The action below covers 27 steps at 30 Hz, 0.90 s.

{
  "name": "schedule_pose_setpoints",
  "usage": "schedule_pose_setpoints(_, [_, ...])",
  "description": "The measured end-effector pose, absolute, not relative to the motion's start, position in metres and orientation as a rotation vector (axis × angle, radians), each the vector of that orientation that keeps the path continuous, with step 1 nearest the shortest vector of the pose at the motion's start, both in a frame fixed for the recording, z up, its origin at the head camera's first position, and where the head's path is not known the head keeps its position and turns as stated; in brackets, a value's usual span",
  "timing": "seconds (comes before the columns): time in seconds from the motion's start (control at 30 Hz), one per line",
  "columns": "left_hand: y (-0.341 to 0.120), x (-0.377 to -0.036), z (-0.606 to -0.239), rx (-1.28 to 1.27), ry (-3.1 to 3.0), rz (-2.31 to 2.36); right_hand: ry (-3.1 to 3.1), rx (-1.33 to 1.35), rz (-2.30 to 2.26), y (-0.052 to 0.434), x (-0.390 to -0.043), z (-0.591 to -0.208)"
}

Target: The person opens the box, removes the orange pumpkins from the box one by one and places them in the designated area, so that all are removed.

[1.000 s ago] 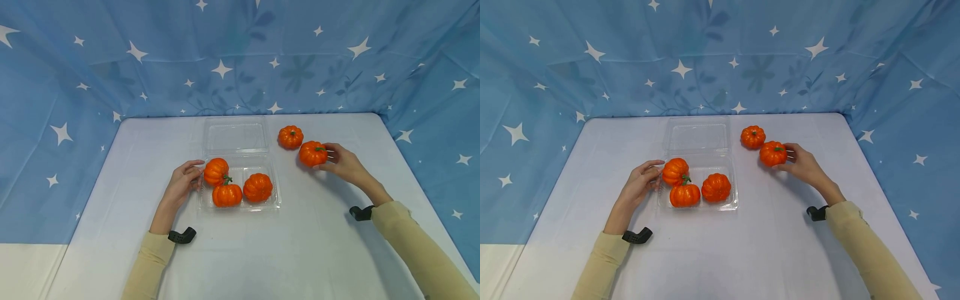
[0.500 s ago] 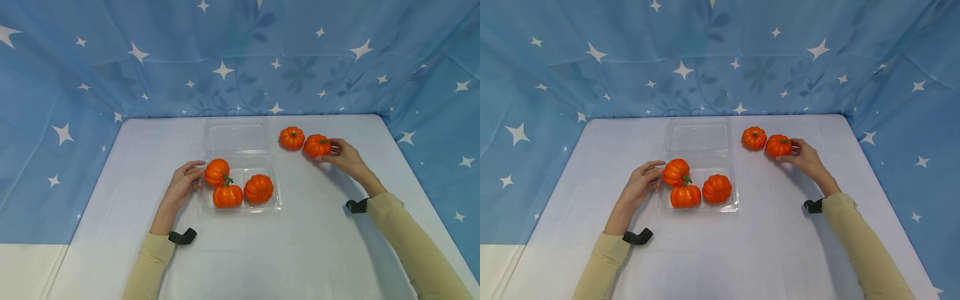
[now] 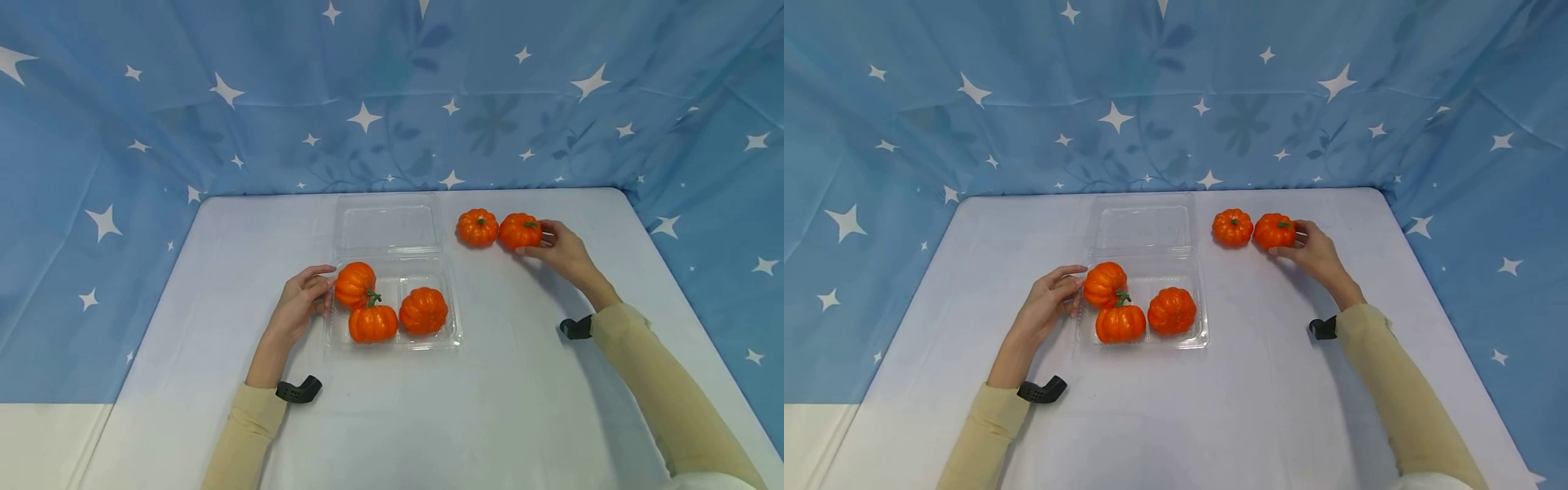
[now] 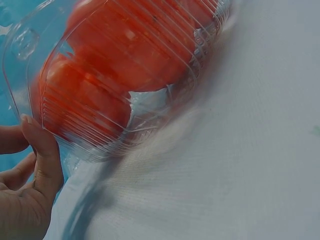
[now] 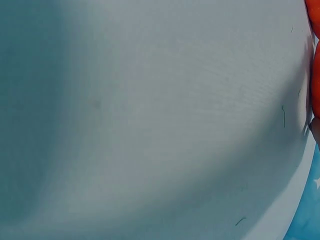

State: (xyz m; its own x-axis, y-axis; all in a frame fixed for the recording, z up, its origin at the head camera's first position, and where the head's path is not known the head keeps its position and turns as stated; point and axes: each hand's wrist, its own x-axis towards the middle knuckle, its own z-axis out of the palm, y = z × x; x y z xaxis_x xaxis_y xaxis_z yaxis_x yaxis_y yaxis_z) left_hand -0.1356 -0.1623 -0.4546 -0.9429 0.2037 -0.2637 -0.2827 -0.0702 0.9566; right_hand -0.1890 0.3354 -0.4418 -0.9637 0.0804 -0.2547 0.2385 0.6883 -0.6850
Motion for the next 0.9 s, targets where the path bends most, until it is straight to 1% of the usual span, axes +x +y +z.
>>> schedule_pose_setpoints(0.23, [-0.1626, -0.1345, -0.4564, -0.078, 1.886, 2.092, 2.712, 0.249, -1.140, 0.3334, -0.1911, -0.4434])
schedule_pose_setpoints(0.5, [-0.1631, -0.1328, -0.4560, -0.088, 1.894, 2.095, 2.727, 0.171, -1.080, 0.3299, -0.1914, -0.4428])
schedule_pose_setpoints(0.9, [-0.1636, -0.1356, -0.4568, -0.086, 1.893, 2.089, 2.821, 0.159, -1.043, 0.3259, -0.1824, -0.4336])
